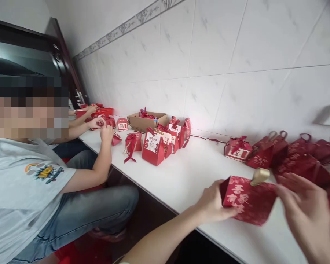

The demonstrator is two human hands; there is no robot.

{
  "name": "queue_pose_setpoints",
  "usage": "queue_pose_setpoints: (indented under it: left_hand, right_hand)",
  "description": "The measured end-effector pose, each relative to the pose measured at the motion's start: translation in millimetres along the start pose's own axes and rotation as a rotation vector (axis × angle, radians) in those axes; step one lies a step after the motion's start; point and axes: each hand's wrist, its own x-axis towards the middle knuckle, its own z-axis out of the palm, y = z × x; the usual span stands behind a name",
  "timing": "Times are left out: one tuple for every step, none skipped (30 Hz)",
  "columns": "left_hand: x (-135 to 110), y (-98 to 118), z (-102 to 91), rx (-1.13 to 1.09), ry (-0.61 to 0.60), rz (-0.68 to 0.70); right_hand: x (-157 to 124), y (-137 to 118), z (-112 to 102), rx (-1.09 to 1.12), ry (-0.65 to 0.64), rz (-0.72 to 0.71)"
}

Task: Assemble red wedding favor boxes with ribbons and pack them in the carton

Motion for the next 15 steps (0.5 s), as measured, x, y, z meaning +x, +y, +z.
queue_pose_setpoints:
  left_hand:
    - [-3, 3, -0.4, -0.062, 0.033, 0.0]
    - [-8, 8, -0.4, -0.135, 0.087, 0.001]
    - [-14, 15, -0.3, -0.219, 0.144, -0.01]
    - [-22, 23, -0.3, -0.321, 0.19, -0.035]
    - [-31, 31, -0.6, -0.429, 0.204, -0.067]
    - [-42, 40, -1.5, -0.522, 0.194, -0.1]
    - [-53, 49, -2.9, -0.61, 0.162, -0.128]
    - [-65, 57, -4.7, -0.673, 0.149, -0.153]
    - [-78, 63, -7.0, -0.716, 0.143, -0.166]
    - [-89, 68, -9.7, -0.767, 0.133, -0.179]
    - [-100, 71, -12.9, -0.81, 0.126, -0.189]
    - [-108, 72, -16.7, -0.848, 0.113, -0.193]
    - [-115, 71, -21.0, -0.877, 0.086, -0.193]
    - [-119, 70, -25.6, -0.89, 0.05, -0.19]
    - [-121, 67, -29.9, -0.879, 0.016, -0.185]
  right_hand:
    - [-9, -1, 1, 0.005, 0.01, 0.055]
    - [-20, -2, 2, -0.004, 0.012, 0.06]
    - [-33, -4, 1, -0.026, 0.003, 0.045]
    - [-48, -7, 0, -0.082, 0.004, -0.01]
    - [-63, -11, -1, -0.14, 0.024, -0.08]
    - [-80, -17, -3, -0.168, -0.011, -0.111]
    - [-96, -24, -5, -0.165, -0.066, -0.103]
    - [-112, -33, -6, -0.154, -0.116, -0.069]
    - [-126, -42, -8, -0.154, -0.141, -0.05]
    - [-139, -50, -10, -0.156, -0.153, -0.039]
    - [-149, -58, -12, -0.155, -0.155, -0.025]
    - [-157, -64, -14, -0.14, -0.15, -0.008]
    - [-163, -68, -17, -0.102, -0.145, 0.023]
    - [-168, -71, -19, -0.041, -0.148, 0.07]
    - [-172, -71, -22, 0.023, -0.17, 0.115]
